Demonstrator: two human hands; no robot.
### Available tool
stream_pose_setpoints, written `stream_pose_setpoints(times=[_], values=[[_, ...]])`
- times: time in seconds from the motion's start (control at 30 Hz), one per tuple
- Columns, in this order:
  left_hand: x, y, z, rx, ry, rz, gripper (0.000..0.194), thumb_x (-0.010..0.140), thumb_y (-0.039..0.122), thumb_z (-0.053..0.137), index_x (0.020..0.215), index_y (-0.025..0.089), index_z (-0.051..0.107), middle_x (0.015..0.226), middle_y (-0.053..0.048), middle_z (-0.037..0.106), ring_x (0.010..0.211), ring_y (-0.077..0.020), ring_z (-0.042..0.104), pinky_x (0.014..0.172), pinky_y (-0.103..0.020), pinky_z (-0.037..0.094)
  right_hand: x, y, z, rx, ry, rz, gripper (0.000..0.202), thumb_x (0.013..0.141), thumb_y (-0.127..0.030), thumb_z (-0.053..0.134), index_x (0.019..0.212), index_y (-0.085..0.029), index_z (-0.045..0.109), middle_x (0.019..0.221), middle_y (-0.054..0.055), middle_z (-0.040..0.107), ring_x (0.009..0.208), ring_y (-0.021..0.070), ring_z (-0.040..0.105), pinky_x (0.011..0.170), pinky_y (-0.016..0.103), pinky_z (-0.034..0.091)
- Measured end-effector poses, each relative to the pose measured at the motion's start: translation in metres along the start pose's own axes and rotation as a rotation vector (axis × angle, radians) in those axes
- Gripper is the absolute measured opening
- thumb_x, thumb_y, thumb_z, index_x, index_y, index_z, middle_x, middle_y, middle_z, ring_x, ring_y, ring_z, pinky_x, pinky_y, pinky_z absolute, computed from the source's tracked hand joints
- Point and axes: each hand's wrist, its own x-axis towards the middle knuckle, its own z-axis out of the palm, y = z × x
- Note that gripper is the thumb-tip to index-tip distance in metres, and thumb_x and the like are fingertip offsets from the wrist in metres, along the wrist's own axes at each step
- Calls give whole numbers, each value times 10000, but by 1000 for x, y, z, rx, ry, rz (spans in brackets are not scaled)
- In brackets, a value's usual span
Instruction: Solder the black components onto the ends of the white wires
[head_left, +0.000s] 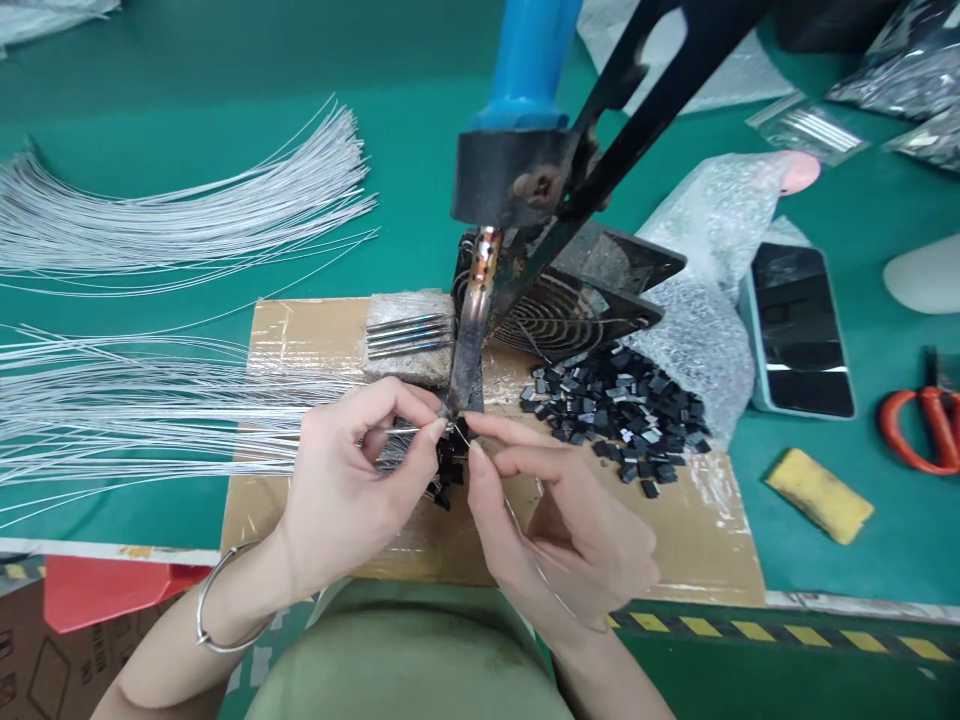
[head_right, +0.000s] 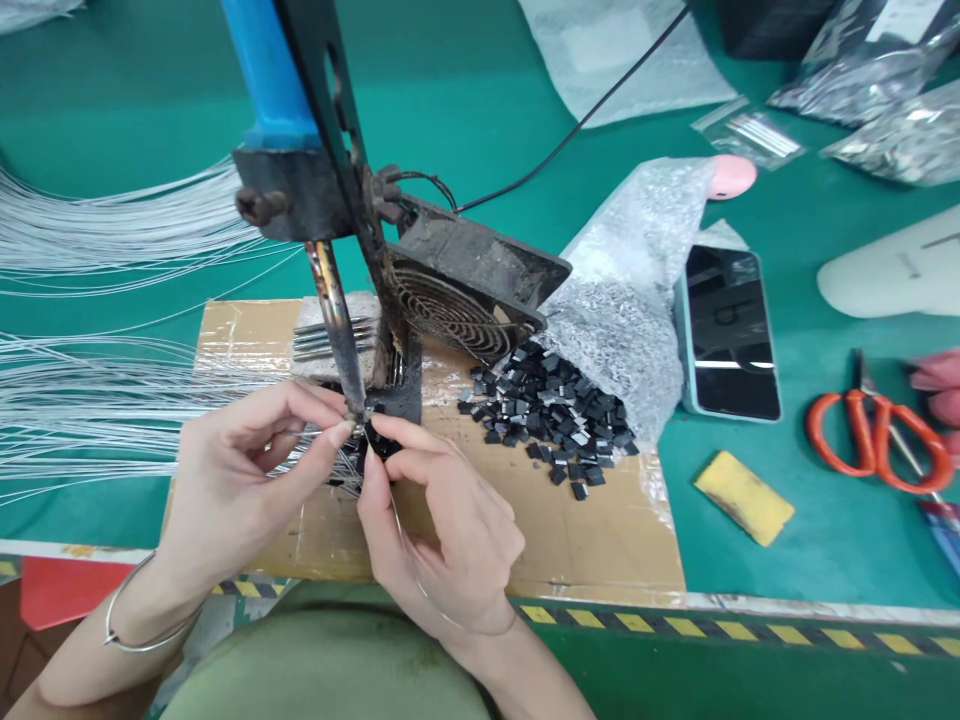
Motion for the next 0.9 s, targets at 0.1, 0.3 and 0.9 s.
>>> stream_pose_setpoints(times=[0.1,0.3,0.9], values=[[0,0,0,4,-5,-10,111,899,147,677,796,186,687,885,-16,755,677,-127,633,514,-279,338,-2,0,-2,4,-29,48,204,891,-38,752,928,-216,659,976,34,841,899,175,836,770,237,663],[1,-6,-1,18,-16,-31,108,891,147,681,789,184,684,878,-27,760,681,-138,629,539,-283,363,0,22,-15,-105,-49,95,164,943,-83,705,914,-217,615,1121,74,825,1110,211,796,1004,358,628],[18,-39,-50,671,282,345,71,967,232,687,941,243,752,1002,-80,740,983,-291,656,909,-457,502,-18,61,-41,-198,241,244,274,977,-292,718,730,-225,619,820,70,792,836,250,798,770,382,611]])
